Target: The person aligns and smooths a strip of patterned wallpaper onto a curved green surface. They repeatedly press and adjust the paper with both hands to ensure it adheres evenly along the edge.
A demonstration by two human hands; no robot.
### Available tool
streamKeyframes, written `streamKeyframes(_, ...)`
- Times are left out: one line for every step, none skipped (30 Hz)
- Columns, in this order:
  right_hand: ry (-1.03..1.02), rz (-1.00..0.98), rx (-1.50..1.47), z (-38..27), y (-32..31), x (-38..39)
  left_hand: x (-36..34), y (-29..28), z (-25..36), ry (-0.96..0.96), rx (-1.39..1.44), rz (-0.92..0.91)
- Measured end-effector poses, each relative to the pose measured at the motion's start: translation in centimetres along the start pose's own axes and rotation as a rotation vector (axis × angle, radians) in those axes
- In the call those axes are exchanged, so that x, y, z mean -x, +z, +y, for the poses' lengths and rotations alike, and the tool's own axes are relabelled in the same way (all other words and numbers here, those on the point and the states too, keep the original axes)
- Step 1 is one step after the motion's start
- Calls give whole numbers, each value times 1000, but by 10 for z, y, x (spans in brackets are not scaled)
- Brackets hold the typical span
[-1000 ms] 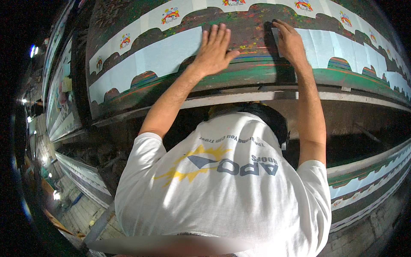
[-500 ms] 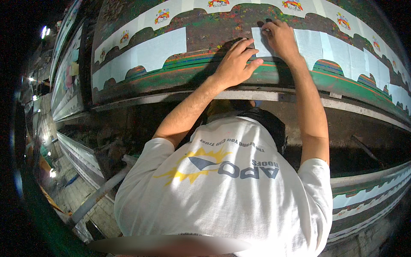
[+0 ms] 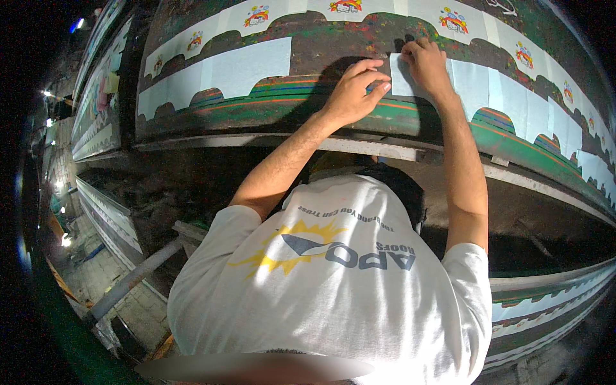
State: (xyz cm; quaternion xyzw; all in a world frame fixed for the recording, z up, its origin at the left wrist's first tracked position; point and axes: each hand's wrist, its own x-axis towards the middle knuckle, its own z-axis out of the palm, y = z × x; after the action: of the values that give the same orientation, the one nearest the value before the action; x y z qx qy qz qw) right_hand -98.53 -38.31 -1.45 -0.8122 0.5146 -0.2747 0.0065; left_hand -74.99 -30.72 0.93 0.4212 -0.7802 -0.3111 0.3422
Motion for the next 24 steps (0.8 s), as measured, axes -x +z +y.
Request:
streamKeyframes(8,-31,52,-5,-3,0,-1,0,-2,-13,9,11)
streamKeyframes(-6,-48,-1,-10,-8,0,-2,-1,-3,-28,16,22)
streamKeyframes(12,-96,-41,-14,-15,-1,-2,-1,-5,-25,16,40)
streamKeyframes(8,-123,-77,-19,-19,-5,-3,-1,-6,-20,14,58)
streamKeyframes(111,-203,-269,-25,-21,-9,-4,-3,-8,-27,8,65)
streamKeyframes(194,-264,-457,-31,-22,-14,-6,-6,-10,1,35,72)
streamKeyframes(284,-326,-637,-37,-23,-18,-9,-9,-11,17,58,66)
streamKeyframes(191,-304,-704,-43,-24,-21,-11,-13,-12,33,82,58)
streamKeyframes(185,-290,-726,-49,-23,-24,-13,-18,-13,13,94,47)
streamKeyframes(194,-280,-741,-55,-21,-27,-15,-27,-16,-9,107,34)
streamKeyframes(208,-269,-751,-60,-20,-29,-14,-35,-17,-28,116,20)
streamKeyframes(220,-279,-782,-64,-19,-33,-15,-41,-18,-30,174,90)
streamKeyframes(161,-277,-776,-67,-19,-33,-13,-51,-21,-19,137,112)
streamKeyframes(109,-273,-762,-69,-19,-34,-11,-62,-25,-42,108,119)
streamKeyframes(57,-269,-747,-69,-18,-33,-9,-74,-29,-61,76,129)
streamKeyframes(55,-367,-707,-65,-22,-32,-4,-87,-34,-90,75,140)
streamKeyframes(28,-405,-512,-63,-24,-29,1,-101,-39,-103,80,161)
streamKeyframes(-4,-429,-321,-60,-24,-25,7,-116,-46,-133,36,155)
streamKeyframes(-70,-419,-171,-57,-23,-22,12,-129,-53,-196,5,140)
streamKeyframes(-43,-410,-200,-54,-21,-20,16,-141,-60,-183,-6,176)
streamKeyframes(11,-381,-251,-51,-19,-19,21,-151,-67,-170,-18,213)
streamKeyframes(88,-360,-327,-49,-16,-17,27,-161,-74,-203,-37,212)
streamKeyframes(206,-360,-373,-48,-13,-16,32,-170,-82,-236,-56,212)
streamKeyframes(186,-283,-465,-49,-10,-14,37,-178,-89,-310,-106,194)
